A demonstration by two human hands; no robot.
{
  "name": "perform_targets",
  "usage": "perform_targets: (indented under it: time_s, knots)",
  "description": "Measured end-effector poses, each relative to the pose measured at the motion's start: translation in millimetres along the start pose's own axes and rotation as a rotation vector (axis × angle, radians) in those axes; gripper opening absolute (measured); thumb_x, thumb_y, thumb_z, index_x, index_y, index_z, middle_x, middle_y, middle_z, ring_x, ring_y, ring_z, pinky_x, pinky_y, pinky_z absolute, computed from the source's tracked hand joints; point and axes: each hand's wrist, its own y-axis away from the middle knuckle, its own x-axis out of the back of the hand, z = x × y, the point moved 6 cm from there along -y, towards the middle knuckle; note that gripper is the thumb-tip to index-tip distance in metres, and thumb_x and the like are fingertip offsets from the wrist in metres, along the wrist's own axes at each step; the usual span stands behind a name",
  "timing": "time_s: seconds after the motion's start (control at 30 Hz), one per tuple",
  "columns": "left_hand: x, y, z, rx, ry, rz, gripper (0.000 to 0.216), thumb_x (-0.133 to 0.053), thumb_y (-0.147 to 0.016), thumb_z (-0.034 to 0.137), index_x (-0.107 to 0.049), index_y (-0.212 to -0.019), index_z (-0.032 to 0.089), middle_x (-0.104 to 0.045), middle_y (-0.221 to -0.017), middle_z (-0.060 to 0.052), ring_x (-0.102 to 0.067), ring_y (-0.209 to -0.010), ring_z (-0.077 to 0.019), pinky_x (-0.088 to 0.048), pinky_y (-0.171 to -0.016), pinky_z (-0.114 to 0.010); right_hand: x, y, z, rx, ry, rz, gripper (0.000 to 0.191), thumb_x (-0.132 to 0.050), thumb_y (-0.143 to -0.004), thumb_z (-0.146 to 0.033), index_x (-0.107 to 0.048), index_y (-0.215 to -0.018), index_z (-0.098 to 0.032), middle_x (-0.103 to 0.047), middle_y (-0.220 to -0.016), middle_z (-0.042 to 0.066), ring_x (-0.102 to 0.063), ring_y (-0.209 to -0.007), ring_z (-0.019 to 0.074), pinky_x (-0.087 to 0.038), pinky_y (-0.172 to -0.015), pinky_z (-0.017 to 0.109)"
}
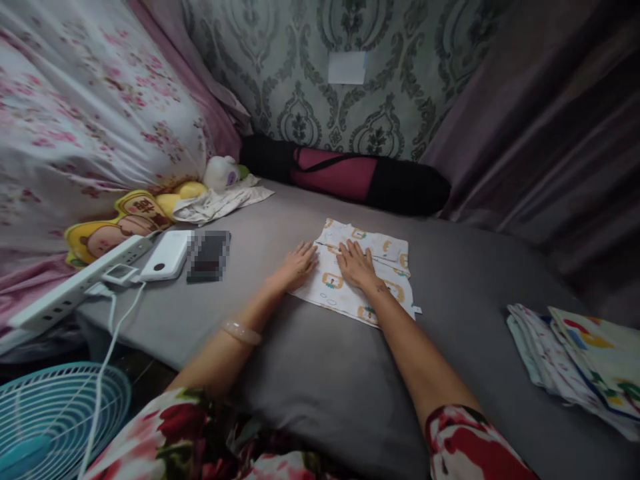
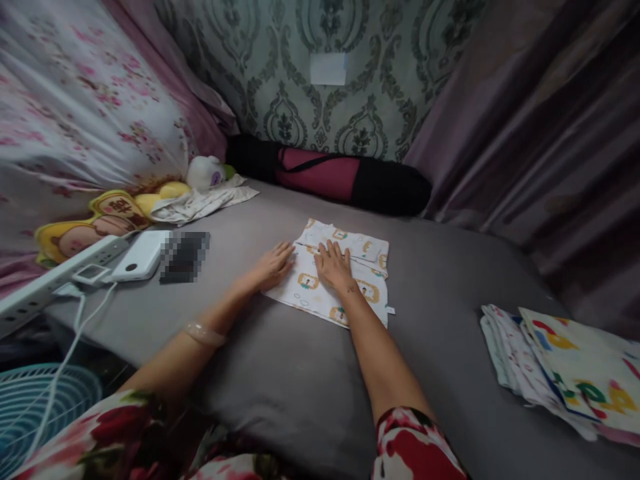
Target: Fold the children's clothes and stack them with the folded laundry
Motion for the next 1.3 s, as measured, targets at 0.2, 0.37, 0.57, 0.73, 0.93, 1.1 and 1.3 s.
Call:
perform_targets:
  time_s: [0.2,0.37,0.57,0.73,0.93,1.1,1.3]
  knots:
    - [-8.4,2.3,5.4,0.004,-0.092,-0.062,0.059,-0.02,-0.099,0.044,-0.032,-0.149,0.014,-0.025,-0.158,-0.011,-0.019,-0.146,-0.0285,-0.017,-0.118,-0.047,-0.1,24.7,2.2,0.031,-0.001,-0.001,0.056,-0.02,-0.101,-0.042,-0.026,-0.152,-0.021,-0.013,-0.161,0.009,-0.009,-0.148,0.0246,-0.007,-0.118,0.051]
    - [-8.5,15.7,-0.5,0.026,-0.062,-0.081,0.064,-0.021,-0.098,0.047,-0.028,-0.15,0.011,-0.021,-0.159,-0.014,-0.015,-0.147,-0.0305,-0.015,-0.118,-0.048,-2.2,75.2,6.0,0.137,-0.011,-0.055,0.058,-0.022,-0.101,-0.044,-0.025,-0.153,-0.018,-0.016,-0.161,0.01,-0.011,-0.148,0.0263,-0.009,-0.118,0.051]
    - [-11.7,36.0,-11.2,-0.027,-0.06,-0.113,0.066,-0.022,-0.097,0.052,-0.027,-0.151,0.014,-0.017,-0.16,-0.014,-0.012,-0.148,-0.0299,-0.012,-0.118,-0.049,1.4,148.2,16.3,0.253,-0.032,-0.094,0.056,-0.021,-0.102,-0.043,-0.027,-0.152,-0.019,-0.017,-0.16,0.008,-0.008,-0.148,0.0236,-0.007,-0.12,0.049]
    - [-9.3,48.9,-14.7,-0.052,-0.058,-0.147,0.062,-0.025,-0.097,0.05,-0.033,-0.149,0.016,-0.021,-0.159,-0.014,-0.014,-0.147,-0.0309,-0.015,-0.117,-0.051,6.4,195.0,31.6,0.221,-0.092,-0.118,0.056,-0.022,-0.102,-0.044,-0.026,-0.152,-0.021,-0.02,-0.159,0.006,-0.011,-0.148,0.021,-0.012,-0.12,0.049]
    - [7.0,73.5,-8.4,-0.248,0.025,-0.101,0.054,-0.026,-0.099,0.045,-0.05,-0.137,0.015,-0.033,-0.154,-0.016,-0.034,-0.14,-0.029,-0.03,-0.113,-0.045,9.0,227.2,71.6,0.21,-0.182,0.068,0.048,-0.034,-0.1,-0.04,-0.043,-0.144,-0.024,-0.043,-0.15,0.008,-0.036,-0.14,0.0204,-0.032,-0.116,0.046]
    - [26.1,93.1,7.6,-0.377,0.134,-0.065,0.042,-0.031,-0.1,0.041,-0.06,-0.124,0.022,-0.054,-0.139,-0.011,-0.056,-0.121,-0.0222,-0.045,-0.102,-0.036,14.0,230.8,99.2,0.188,-0.182,0.244,0.036,-0.04,-0.098,-0.036,-0.06,-0.125,-0.024,-0.06,-0.128,0.011,-0.057,-0.118,0.0225,-0.048,-0.103,0.042]
    - [36.9,95.6,21.1,-0.42,0.067,-0.055,0.036,-0.034,-0.1,0.032,-0.069,-0.106,0.023,-0.066,-0.117,-0.007,-0.061,-0.108,-0.0209,-0.049,-0.092,-0.034,23.0,228.4,84.8,0.202,-0.112,0.246,0.035,-0.036,-0.096,-0.022,-0.065,-0.114,-0.026,-0.062,-0.115,0.01,-0.06,-0.107,0.0228,-0.053,-0.092,0.04]
